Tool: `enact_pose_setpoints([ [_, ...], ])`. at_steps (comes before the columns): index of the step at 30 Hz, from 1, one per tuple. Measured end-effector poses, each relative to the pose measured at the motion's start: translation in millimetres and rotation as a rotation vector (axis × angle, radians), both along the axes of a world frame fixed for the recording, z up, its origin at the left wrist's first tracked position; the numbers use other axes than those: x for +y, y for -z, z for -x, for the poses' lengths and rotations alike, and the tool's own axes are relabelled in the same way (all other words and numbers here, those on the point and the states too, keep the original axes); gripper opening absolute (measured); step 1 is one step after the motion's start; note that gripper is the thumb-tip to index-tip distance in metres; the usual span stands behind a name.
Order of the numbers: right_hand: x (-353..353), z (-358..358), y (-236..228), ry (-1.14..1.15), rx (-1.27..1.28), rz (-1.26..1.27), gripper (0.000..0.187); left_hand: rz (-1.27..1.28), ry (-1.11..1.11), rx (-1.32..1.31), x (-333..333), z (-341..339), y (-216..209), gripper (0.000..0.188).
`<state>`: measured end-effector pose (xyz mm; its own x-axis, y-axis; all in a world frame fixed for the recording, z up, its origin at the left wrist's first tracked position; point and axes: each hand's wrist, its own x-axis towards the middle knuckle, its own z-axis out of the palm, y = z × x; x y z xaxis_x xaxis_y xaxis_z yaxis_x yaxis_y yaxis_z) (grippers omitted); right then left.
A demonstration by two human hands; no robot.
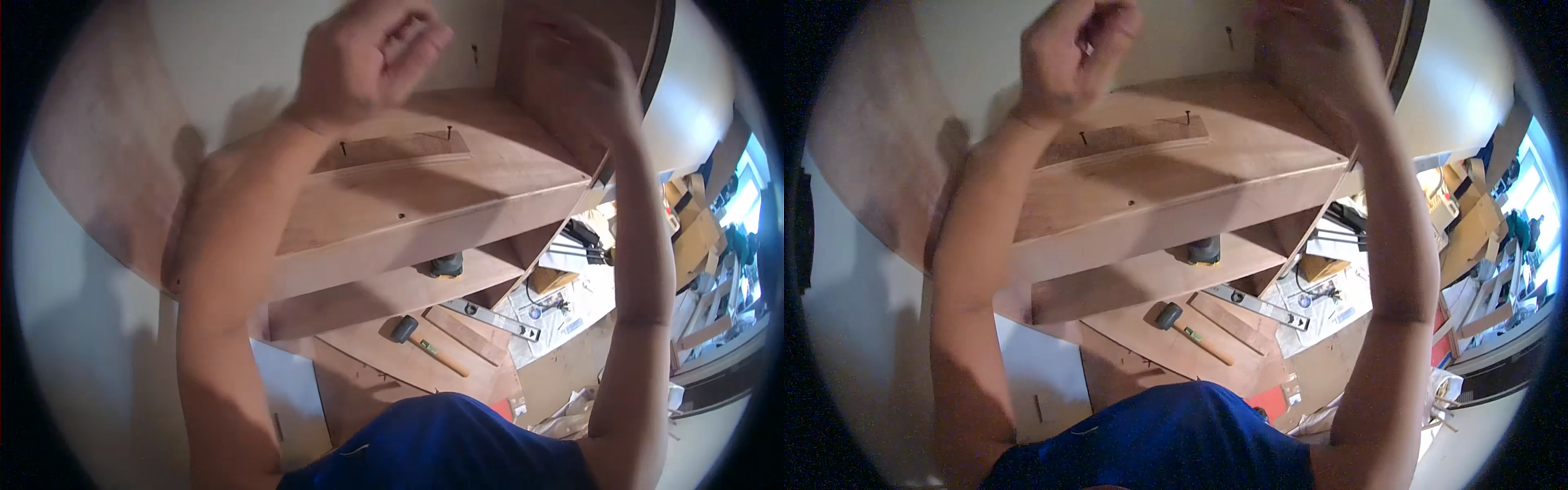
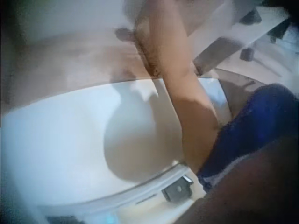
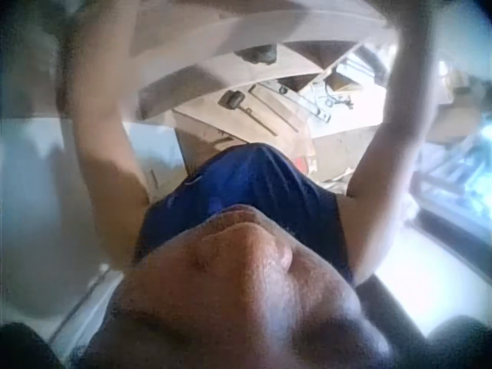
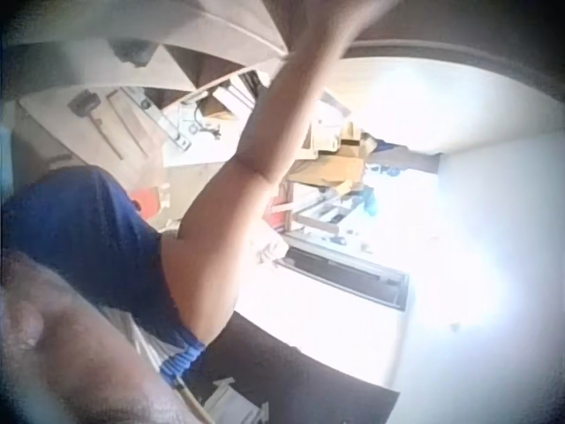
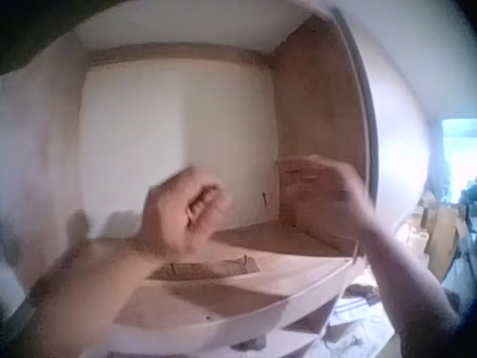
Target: The person uses a power drill to secure wooden panels into a cabinet structure. They then measure and mark a separate piece of wood with a tape measure and pencil. The person moves between the cabinet and a workbench to perform these assembly and preparation steps.
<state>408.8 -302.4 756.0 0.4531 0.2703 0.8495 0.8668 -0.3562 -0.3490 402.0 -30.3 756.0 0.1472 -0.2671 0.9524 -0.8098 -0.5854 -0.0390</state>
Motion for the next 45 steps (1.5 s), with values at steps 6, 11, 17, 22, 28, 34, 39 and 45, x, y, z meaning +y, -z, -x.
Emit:
enact_pose_setpoints([
  [6,-163,74,241,0.304,0.239,-0.375,0.033,-0.678,-0.449,0.578,34,-18,29,0.055],
  [11,-212,293,572,0.922,1.339,-0.637,0.045,-0.522,-0.162,1.167,52,-21,80,0.069],
  [17,-126,417,637,0.422,1.921,-0.577,0.053,-0.659,-0.489,1.093,43,10,62,0.065],
  [22,-181,390,663,-0.055,2.238,-0.285,0.032,-0.400,-0.293,1.242,87,14,83,0.071],
  [28,-227,324,575,-0.292,1.586,-0.208,0.048,-0.332,-0.119,0.622,-32,75,63,0.052],
  [34,-159,189,306,-0.337,1.015,-0.096,0.089,-0.556,0.382,1.007,-160,88,186,0.041],
  [39,-136,164,149,0.025,0.484,0.385,0.121,-0.513,0.507,0.917,-177,80,126,0.041],
  [45,-130,188,77,0.351,0.223,0.669,0.117,-0.589,0.499,0.926,-174,84,47,0.035],
])
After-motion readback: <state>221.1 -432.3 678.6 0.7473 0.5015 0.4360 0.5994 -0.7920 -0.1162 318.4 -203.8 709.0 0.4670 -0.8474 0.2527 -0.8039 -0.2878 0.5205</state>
